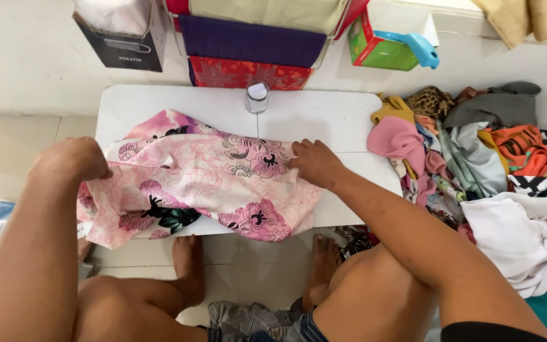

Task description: The person uses a lint roller to clean a folded piece of fabric, then places it into a clear plastic bag and seals it. They then pick up a larger floral-patterned cloth, unfold it, and fold it neatly on the table.

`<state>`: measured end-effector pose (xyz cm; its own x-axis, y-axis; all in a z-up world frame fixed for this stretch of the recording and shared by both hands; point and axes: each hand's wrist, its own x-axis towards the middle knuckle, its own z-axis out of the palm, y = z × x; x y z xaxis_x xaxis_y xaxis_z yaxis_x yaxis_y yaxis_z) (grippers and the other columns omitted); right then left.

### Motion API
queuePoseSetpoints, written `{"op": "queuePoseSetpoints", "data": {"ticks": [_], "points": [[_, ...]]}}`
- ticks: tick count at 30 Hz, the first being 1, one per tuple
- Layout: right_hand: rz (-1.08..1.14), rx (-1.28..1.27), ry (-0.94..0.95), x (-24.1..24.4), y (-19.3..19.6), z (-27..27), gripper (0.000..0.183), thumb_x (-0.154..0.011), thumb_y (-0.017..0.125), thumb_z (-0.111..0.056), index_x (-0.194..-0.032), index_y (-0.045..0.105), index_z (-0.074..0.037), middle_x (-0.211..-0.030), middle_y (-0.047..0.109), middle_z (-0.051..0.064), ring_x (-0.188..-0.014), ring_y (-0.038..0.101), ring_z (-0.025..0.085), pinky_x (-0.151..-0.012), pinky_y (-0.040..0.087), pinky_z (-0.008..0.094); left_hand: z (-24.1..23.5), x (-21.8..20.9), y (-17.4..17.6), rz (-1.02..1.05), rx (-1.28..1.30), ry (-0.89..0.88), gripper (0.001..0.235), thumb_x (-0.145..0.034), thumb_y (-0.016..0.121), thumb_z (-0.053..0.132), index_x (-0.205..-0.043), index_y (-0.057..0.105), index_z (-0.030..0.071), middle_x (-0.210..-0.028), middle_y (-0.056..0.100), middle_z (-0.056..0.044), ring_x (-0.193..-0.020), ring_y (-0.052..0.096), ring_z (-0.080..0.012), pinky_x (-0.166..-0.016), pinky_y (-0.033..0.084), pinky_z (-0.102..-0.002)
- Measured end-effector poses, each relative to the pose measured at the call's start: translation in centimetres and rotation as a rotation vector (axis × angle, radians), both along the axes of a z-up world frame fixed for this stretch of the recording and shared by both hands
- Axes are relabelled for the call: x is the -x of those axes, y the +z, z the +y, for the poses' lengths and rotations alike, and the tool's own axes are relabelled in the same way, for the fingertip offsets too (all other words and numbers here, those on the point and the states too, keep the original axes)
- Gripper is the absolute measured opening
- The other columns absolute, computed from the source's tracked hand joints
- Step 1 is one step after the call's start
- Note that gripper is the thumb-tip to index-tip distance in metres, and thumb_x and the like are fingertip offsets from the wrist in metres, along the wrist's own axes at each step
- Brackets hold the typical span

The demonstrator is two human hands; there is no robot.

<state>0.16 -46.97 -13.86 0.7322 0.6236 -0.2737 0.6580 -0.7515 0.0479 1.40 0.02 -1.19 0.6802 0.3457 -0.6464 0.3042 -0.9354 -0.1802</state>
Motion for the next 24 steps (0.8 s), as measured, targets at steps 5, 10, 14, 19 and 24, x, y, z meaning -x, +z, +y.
{"op": "queuePoseSetpoints", "data": {"ticks": [5,10,14,19,24], "points": [[0.145,-0.449,-0.319,-0.2,3.9,1.3,0.020,-0.095,0.065,-0.023,-0.108,0.079,-0.017,-0.114,0.069,0.004,-0.103,0.062,0.026,-0.086,0.051,0.041,1.2,0.4,0.1,-0.018,0.010,0.071,0.044,-0.093,0.073,0.025,-0.134,0.071,0.008,-0.137,0.071,-0.015,-0.120,0.070,-0.0383,-0.095,0.057,-0.053],[0.184,-0.817,-0.632,-0.9,5.0,-1.3,0.029,-0.090,0.053,-0.005,-0.102,0.077,-0.016,-0.101,0.077,-0.001,-0.089,0.068,0.013,-0.085,0.049,0.028,3.1,-0.1,-1.6,-0.050,-0.025,0.034,0.037,-0.092,0.070,0.022,-0.124,0.076,0.005,-0.123,0.077,-0.017,-0.106,0.076,-0.0396,-0.086,0.059,-0.051],[0.250,-0.915,-0.796,-0.3,6.1,-2.7,0.027,-0.101,0.052,-0.011,-0.117,0.073,-0.016,-0.087,0.066,0.000,-0.070,0.054,0.009,-0.065,0.044,0.025,4.5,-0.3,-2.8,-0.126,-0.011,0.024,0.036,-0.093,0.072,0.030,-0.123,0.081,0.011,-0.126,0.077,-0.019,-0.111,0.074,-0.0411,-0.089,0.059,-0.053],[0.255,-0.899,-0.781,-0.7,5.4,-3.7,0.017,-0.099,0.062,-0.013,-0.106,0.078,-0.013,-0.079,0.067,-0.001,-0.063,0.056,0.010,-0.062,0.047,0.024,5.0,-0.5,-3.2,-0.210,-0.048,-0.023,0.032,-0.094,0.069,0.034,-0.118,0.086,0.021,-0.122,0.081,-0.016,-0.112,0.075,-0.0377,-0.093,0.058,-0.055],[-0.015,-1.077,-0.855,-1.6,4.9,-4.6,0.018,-0.102,0.054,-0.012,-0.104,0.072,-0.014,-0.080,0.066,0.000,-0.061,0.061,0.012,-0.063,0.051,0.026,4.3,-0.8,-2.2,-0.298,-0.065,0.096,0.035,-0.093,0.068,0.031,-0.117,0.083,0.010,-0.121,0.078,-0.021,-0.109,0.075,-0.0424,-0.084,0.060,-0.049]]}}
